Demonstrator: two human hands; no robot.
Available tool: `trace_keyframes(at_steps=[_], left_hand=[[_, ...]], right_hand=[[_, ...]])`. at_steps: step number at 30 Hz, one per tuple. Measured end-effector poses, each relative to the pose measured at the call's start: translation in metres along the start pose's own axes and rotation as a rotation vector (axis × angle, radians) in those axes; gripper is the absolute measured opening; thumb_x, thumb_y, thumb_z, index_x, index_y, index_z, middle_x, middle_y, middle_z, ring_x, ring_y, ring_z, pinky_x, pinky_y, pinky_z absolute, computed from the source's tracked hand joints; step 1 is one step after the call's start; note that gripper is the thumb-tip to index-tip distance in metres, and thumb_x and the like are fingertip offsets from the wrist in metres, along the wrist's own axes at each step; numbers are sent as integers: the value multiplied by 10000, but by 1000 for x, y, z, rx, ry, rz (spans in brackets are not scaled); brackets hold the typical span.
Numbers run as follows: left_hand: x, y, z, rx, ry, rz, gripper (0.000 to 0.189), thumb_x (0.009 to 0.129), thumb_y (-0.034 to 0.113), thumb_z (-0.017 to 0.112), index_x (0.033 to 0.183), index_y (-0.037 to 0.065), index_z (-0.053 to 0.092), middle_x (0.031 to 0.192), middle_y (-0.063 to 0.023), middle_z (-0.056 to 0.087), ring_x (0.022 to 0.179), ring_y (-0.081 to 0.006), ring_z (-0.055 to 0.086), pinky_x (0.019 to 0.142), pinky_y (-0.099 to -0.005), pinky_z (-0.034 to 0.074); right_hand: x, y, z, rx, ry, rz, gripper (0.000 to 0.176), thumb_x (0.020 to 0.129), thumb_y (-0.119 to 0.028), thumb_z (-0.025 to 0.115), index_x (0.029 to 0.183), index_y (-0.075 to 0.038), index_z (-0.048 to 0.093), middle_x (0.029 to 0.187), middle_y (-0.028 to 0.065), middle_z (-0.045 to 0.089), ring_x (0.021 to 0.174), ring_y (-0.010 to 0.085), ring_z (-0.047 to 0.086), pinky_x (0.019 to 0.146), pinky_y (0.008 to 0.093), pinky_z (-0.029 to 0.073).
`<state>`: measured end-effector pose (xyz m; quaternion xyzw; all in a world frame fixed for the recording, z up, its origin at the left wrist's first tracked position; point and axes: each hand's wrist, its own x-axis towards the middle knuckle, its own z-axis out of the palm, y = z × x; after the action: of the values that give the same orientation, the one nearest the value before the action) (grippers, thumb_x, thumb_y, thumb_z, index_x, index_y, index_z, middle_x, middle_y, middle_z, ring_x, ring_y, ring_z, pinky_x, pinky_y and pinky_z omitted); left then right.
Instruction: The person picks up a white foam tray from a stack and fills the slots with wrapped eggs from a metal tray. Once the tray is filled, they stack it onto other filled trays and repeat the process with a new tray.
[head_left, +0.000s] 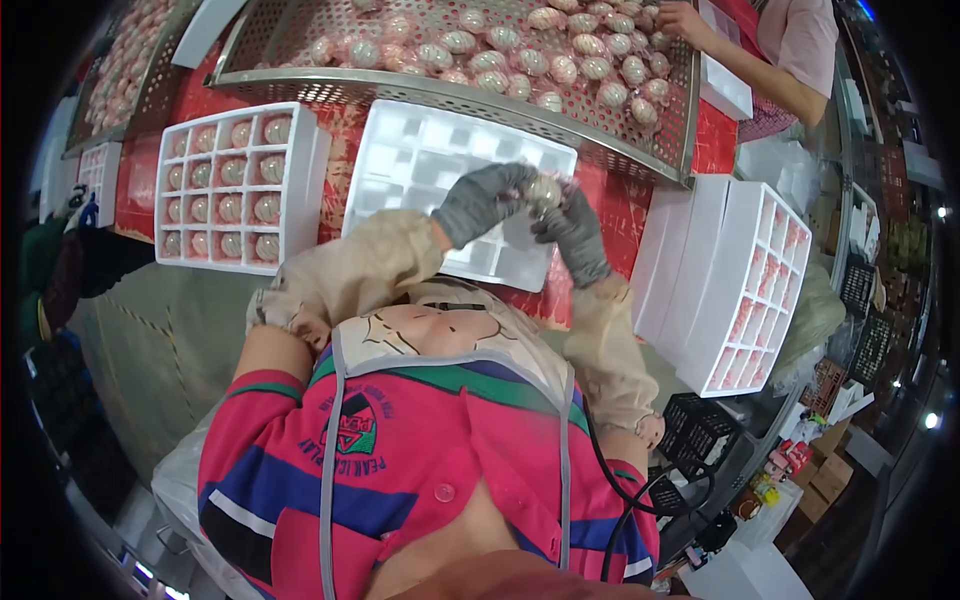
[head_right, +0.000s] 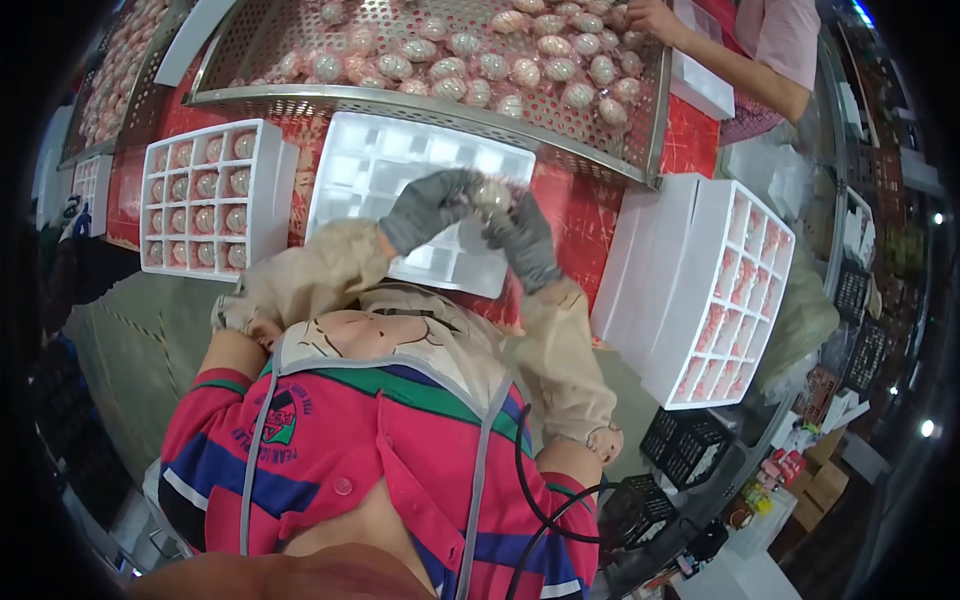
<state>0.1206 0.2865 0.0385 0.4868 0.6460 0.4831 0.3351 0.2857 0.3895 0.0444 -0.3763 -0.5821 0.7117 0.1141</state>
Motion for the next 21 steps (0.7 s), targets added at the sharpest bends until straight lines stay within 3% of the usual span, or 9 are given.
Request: trace_keyframes(at_steps=[3, 4, 5, 8, 10, 13, 15, 18, 21], left_hand=[[48, -54, 28, 27, 51, 65, 344, 803, 98, 667, 1135, 59, 584, 956, -94, 641, 837, -158, 628, 724, -302, 513], [63, -49, 24, 391, 37, 90, 346, 781, 164, 660, 1114, 94, 598, 971, -125, 638, 859, -265, 633, 757, -368, 507], [66, -47, 25, 415, 7, 29, 333, 775, 178, 655, 1097, 111, 604, 977, -124, 638, 869, -293, 623, 770, -386, 500], [70, -43, 26, 436, -47, -78, 314, 763, 194, 658, 1068, 134, 617, 964, -117, 642, 881, -311, 617, 777, -400, 493], [72, -37, 23, 434, -76, -121, 308, 756, 196, 665, 1055, 140, 623, 946, -110, 645, 883, -302, 620, 771, -398, 493], [76, -33, 24, 445, -74, -137, 289, 749, 210, 670, 1028, 142, 635, 903, -102, 650, 869, -301, 623, 757, -409, 491], [77, -37, 26, 505, -101, -154, 270, 759, 249, 660, 1009, 149, 646, 907, -104, 658, 854, -298, 629, 746, -415, 492], [85, -52, 29, 653, -120, -54, 181, 806, 199, 577, 927, 86, 652, 821, -163, 662, 741, -328, 650, 645, -465, 509], [92, -66, 40, 752, -66, -33, 223, 833, 213, 541, 923, 53, 667, 812, -181, 671, 732, -330, 662, 623, -473, 518]], right_hand=[[38, -7, -31, -117, -7, 86, 454, 876, -316, 624, 1228, -80, 462, 851, 92, 624, 650, 160, 608, 565, 286, 509], [60, 6, -47, -596, 22, 11, 483, 853, -354, 635, 1221, -84, 476, 832, 108, 631, 658, 205, 621, 585, 325, 513], [67, -2, -46, -1078, 48, -63, 512, 830, -392, 646, 1213, -89, 491, 813, 123, 638, 665, 249, 634, 606, 365, 517], [60, -30, -36, -1353, 184, -2, 572, 783, -464, 658, 1196, -95, 518, 827, 154, 654, 728, 321, 647, 678, 422, 514], [59, -44, -31, -1352, 158, 6, 564, 788, -461, 643, 1217, -116, 517, 911, 136, 671, 755, 332, 656, 696, 432, 516], [81, -13, -50, -1317, 87, -311, 474, 806, -420, 628, 1168, -120, 567, 927, 110, 672, 777, 313, 653, 726, 423, 512], [93, -6, -49, -1456, 192, -847, 358, 782, -325, 629, 1085, -139, 586, 991, 104, 627, 904, 298, 591, 731, 451, 482], [97, -13, -50, -1322, -35, -557, 305, 763, -312, 621, 1016, -141, 622, 954, 93, 622, 906, 311, 575, 783, 471, 455], [112, -1, -54, -1373, 26, -609, 248, 764, -333, 611, 946, -166, 634, 931, 80, 618, 876, 304, 572, 820, 454, 436]])
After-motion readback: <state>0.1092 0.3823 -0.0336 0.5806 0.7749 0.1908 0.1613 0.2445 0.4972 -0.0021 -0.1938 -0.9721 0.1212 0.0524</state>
